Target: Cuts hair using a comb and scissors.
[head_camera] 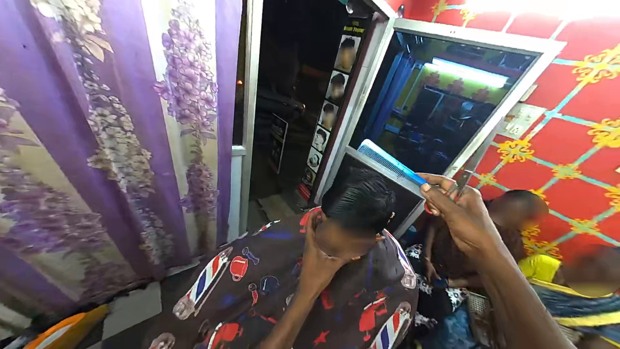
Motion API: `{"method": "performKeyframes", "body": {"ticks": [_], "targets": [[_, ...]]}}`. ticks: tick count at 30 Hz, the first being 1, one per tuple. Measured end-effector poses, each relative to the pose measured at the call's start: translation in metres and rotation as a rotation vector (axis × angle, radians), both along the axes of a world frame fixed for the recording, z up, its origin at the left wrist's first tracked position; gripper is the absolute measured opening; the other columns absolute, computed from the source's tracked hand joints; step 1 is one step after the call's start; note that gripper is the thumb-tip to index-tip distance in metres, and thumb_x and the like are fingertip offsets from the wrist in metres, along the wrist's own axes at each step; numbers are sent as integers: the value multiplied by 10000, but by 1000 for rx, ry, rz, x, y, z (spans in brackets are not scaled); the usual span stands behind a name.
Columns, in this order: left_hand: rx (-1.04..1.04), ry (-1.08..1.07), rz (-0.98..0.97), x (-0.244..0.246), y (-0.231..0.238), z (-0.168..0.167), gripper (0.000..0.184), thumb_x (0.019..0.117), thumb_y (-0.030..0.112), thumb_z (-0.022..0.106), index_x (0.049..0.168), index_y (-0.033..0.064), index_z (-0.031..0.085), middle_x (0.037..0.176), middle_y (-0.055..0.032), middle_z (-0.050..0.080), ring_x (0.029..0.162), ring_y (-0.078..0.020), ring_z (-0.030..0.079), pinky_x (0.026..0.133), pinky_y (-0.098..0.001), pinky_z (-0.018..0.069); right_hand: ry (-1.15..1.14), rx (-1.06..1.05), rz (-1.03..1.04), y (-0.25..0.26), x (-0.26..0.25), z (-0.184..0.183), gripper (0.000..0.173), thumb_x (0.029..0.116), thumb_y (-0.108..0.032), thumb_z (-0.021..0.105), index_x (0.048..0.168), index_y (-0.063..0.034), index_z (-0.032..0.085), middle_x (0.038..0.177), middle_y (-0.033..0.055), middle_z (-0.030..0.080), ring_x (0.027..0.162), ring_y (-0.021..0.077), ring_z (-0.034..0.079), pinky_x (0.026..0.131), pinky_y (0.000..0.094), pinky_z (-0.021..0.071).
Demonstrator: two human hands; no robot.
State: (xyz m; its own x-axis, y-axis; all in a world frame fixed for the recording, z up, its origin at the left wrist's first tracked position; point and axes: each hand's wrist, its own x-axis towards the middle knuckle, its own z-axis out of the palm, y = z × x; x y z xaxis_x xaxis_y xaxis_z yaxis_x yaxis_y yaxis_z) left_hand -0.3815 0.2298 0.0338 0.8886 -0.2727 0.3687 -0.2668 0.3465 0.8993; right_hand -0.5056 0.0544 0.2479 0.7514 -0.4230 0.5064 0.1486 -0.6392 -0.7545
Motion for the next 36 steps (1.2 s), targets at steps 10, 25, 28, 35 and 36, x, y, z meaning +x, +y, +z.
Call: {"method": "performKeyframes", "body": {"ticks": [10,25,28,35,36], "targets": [[-7,34,33,0,-23,-10,1073,598,409,971,1477,90,445,1312,-67,640,1192,-123,625,1030,-350,535,254,-703,253,34,-36,-48,309,1013,-365,595,1283,-296,728,987,-101,761,775,29,655,744,341,550],[-110,8,79,-5,-34,-16,1110,612,420,969,1506,56,419,1397,-73,599,1271,-115,584,1084,-313,502,501,-343,263,14,37,71,218,990,-187,626,1140,-129,773,669,-36,621,481,42,434,438,195,347],[-129,-60,46,-4,-33,-25,1113,643,431,952,1511,-6,409,1386,-118,608,1257,-129,599,1079,-315,506,658,-587,556,28,0,63,211,987,-347,662,1135,-255,780,843,-97,733,665,7,641,580,213,550],[-343,4,-69,51,25,-50,939,833,695,690,1526,119,425,1520,-38,510,1361,-192,524,1109,-423,465,518,-610,440,27,46,104,190,995,-313,626,1019,-166,743,678,-91,639,558,-10,564,521,172,480],[-385,75,-59,68,28,-44,913,870,763,574,1527,146,429,1536,-17,497,1376,-187,511,1119,-426,445,466,-640,387,21,67,107,188,990,-292,628,1001,-137,733,684,-82,636,580,-1,570,555,194,492]]}}
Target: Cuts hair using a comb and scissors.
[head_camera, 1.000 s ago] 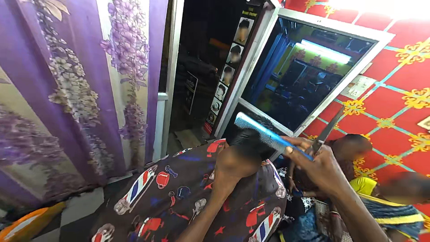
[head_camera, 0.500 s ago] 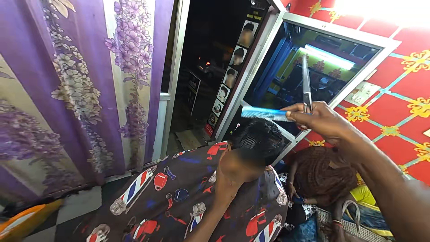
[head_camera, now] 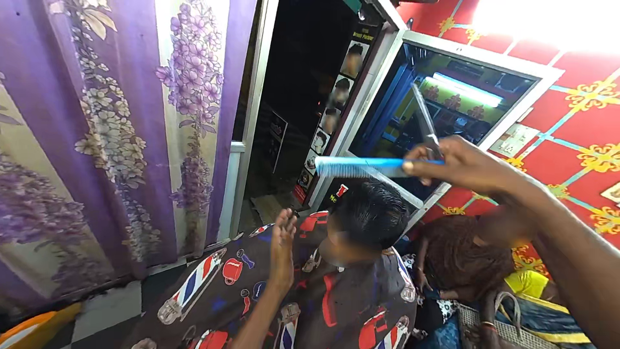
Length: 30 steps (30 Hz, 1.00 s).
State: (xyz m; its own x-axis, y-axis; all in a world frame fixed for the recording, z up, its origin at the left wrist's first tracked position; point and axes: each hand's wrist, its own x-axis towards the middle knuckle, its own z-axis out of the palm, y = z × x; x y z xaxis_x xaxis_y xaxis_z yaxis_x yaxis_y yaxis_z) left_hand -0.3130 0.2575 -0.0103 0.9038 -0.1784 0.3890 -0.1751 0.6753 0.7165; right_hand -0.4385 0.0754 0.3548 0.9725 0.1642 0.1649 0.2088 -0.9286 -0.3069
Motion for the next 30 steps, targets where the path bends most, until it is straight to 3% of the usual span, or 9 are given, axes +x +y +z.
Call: {"method": "performKeyframes", "body": {"ticks": [5,9,12,14,17,22,24,26,30], "targets": [[31,-174,-225,48,-12,67,1017,908,857,101,1572,146,398,1648,-1,368,1510,-187,348,1223,-426,307,232,-87,-37,-21,63,2,198,1003,-222,639,917,-83,750,671,-41,619,565,21,514,560,220,431],[173,-584,-371,33,-21,114,1110,868,897,97,1559,101,445,1611,-52,434,1470,-225,423,1199,-465,372,351,-138,165,-31,36,14,235,1018,-232,607,901,-96,759,632,-58,606,526,-2,516,506,180,427],[445,-1061,-80,7,-12,141,1105,899,868,92,1522,43,483,1624,-64,415,1543,-229,298,1290,-538,163,88,-429,398,-51,-9,11,249,986,-329,594,875,-187,765,681,-108,642,608,-9,570,554,225,460],[566,-1295,130,-8,-9,149,1060,903,873,171,1507,76,521,1623,-74,418,1549,-285,281,1267,-623,148,-148,-637,507,-72,-42,-9,281,966,-288,509,970,-236,785,757,-107,654,735,70,593,684,332,455],[652,-1464,278,-23,-6,144,982,912,863,218,1531,156,503,1636,-49,402,1557,-294,263,1262,-632,171,-295,-713,528,-106,-77,-44,291,989,-260,486,1006,-273,776,747,-95,613,749,116,565,691,344,421],[446,-1084,197,-6,17,165,915,920,845,104,1530,278,483,1638,76,387,1550,-198,279,1286,-513,177,-483,-334,440,-118,-68,-58,262,993,-282,526,1015,-257,786,798,-132,653,785,40,552,735,300,405],[279,-809,28,14,18,184,1061,867,880,68,1492,162,537,1659,18,356,1555,-236,267,1274,-456,218,-547,-247,323,-104,-38,-45,248,926,-230,557,1011,-211,789,826,-92,690,791,70,589,740,343,444],[258,-679,-115,39,10,186,1150,840,903,31,1575,104,408,1669,-36,328,1543,-255,286,1248,-460,266,-415,-196,260,-93,4,-31,206,968,-261,593,991,-157,770,770,-40,662,702,98,605,653,373,483],[456,-745,-297,39,-10,177,1170,848,882,-20,1552,69,441,1624,-70,412,1488,-249,398,1230,-482,324,-9,-133,340,-97,53,-26,266,1048,-203,570,860,-77,708,645,-24,564,543,43,491,525,247,408]]}}
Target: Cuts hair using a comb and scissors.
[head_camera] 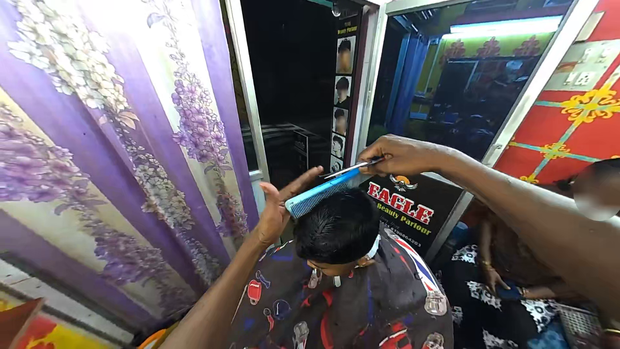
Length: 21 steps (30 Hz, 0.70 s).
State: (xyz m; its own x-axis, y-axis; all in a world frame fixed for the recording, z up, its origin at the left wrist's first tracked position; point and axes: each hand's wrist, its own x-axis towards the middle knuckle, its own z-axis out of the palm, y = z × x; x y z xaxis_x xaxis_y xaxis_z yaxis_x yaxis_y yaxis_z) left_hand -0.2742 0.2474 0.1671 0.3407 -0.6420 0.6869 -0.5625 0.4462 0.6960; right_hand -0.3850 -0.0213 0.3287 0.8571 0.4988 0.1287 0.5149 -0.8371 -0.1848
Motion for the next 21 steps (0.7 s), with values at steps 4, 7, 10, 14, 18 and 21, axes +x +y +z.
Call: {"method": "performKeyframes", "body": {"ticks": [4,7,10,14,18,21], "targets": [[162,-560,124,-38,2,14,1162,868,886,22,1519,43,487,1605,-46,449,1543,-227,300,1276,-604,105,-226,-101,116,-14,-41,-17,219,935,-164,570,990,-175,782,820,-81,688,767,52,583,733,320,442],[158,-946,233,-59,-1,16,1053,902,874,162,1532,99,497,1624,-48,422,1552,-273,279,1262,-642,143,-521,-180,153,-24,-80,-48,256,988,-239,523,997,-209,777,772,-88,639,771,106,552,740,365,396],[172,-1161,263,-72,-5,2,966,918,854,209,1571,182,443,1664,-14,354,1578,-263,201,1275,-610,131,-742,-257,123,-40,-109,-93,230,1018,-277,525,980,-225,746,709,-59,587,721,137,549,707,361,393],[165,-1214,252,-83,1,-9,906,947,818,174,1617,232,341,1684,28,309,1584,-206,174,1275,-549,144,-936,-406,82,-58,-130,-142,165,1056,-214,496,1082,-205,659,793,-6,553,746,182,513,735,354,398],[-65,-759,412,-53,39,13,822,990,761,133,1575,257,414,1640,81,380,1556,-183,257,1286,-529,144,-955,-348,108,-17,-138,-117,142,1070,-239,502,1090,-226,642,818,-24,556,768,151,497,776,324,374],[-193,-227,476,-2,56,26,844,1027,697,151,1581,104,379,1665,-13,335,1548,-208,277,1276,-408,212,-932,-217,54,35,-113,-61,199,1037,-282,525,1002,-236,716,753,-29,607,739,184,552,714,368,388]]}}
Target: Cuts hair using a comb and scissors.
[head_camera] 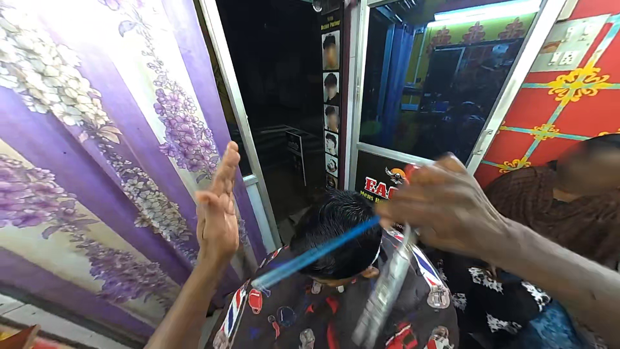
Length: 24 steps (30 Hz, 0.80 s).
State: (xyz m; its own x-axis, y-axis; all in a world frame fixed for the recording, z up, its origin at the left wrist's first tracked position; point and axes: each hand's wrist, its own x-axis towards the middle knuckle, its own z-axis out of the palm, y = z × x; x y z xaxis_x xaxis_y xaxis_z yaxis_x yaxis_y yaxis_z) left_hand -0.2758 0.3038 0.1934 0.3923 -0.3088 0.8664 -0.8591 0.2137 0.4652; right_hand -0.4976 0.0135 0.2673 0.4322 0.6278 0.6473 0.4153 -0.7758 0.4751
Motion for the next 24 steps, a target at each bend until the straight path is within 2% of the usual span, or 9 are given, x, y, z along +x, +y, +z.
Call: {"method": "performKeyframes", "body": {"ticks": [1,3,7,10,13,16,19,21,24], "targets": [[-17,88,14,17,-1,-3,825,1049,654,157,1589,56,335,1675,-41,306,1541,-204,294,1265,-386,241,49,8,-10,15,16,17,229,1017,-261,534,985,-218,757,740,-16,615,745,207,563,703,397,381],[33,139,27,37,-9,-21,709,1099,530,229,1573,17,352,1666,-77,322,1523,-212,334,1248,-402,291,178,-71,-57,41,50,43,226,1005,-212,537,996,-217,763,755,-6,624,798,227,583,745,424,395],[268,-2,-57,7,-32,-32,632,1117,459,272,1530,13,445,1611,-90,420,1498,-181,378,1246,-412,315,385,-384,-33,75,89,57,212,977,-99,558,983,-181,754,777,31,652,837,255,610,781,452,401],[315,-215,-184,-25,-42,-25,586,1113,463,301,1446,55,558,1534,-48,523,1476,-158,407,1259,-413,268,391,-444,-48,66,69,61,271,1000,-74,514,1045,-187,756,796,32,655,820,247,604,826,470,422],[389,-441,-162,-44,-51,-18,592,1122,443,241,1463,78,558,1586,-61,468,1532,-242,325,1285,-522,196,372,-405,-29,39,31,60,295,1027,-105,458,975,-177,740,725,18,588,765,232,551,764,437,363],[456,-619,-69,-58,-56,-17,606,1113,454,235,1468,101,577,1604,-78,446,1540,-298,305,1272,-582,187,243,-359,-36,7,-2,37,288,1043,-111,458,942,-144,725,705,23,552,734,236,532,719,421,357],[464,-724,-24,-67,-59,-24,550,1118,424,262,1489,140,551,1613,-56,434,1544,-277,296,1275,-559,194,69,-273,-77,-30,-24,-4,262,1022,-102,464,994,-163,717,739,15,564,739,225,529,698,396,363],[464,-773,5,-72,-60,-27,529,1115,413,282,1506,153,525,1626,-53,413,1554,-261,272,1276,-537,198,-11,-187,-86,-52,-31,-35,227,1052,-162,478,1051,-180,704,780,17,584,754,218,528,723,394,371],[491,-824,15,-79,-59,-28,536,1110,449,274,1523,194,502,1646,-19,382,1569,-243,231,1280,-540,179,-69,-124,-78,-73,-36,-71,174,1045,-182,517,1075,-199,687,812,12,577,791,206,518,775,381,377]]}}
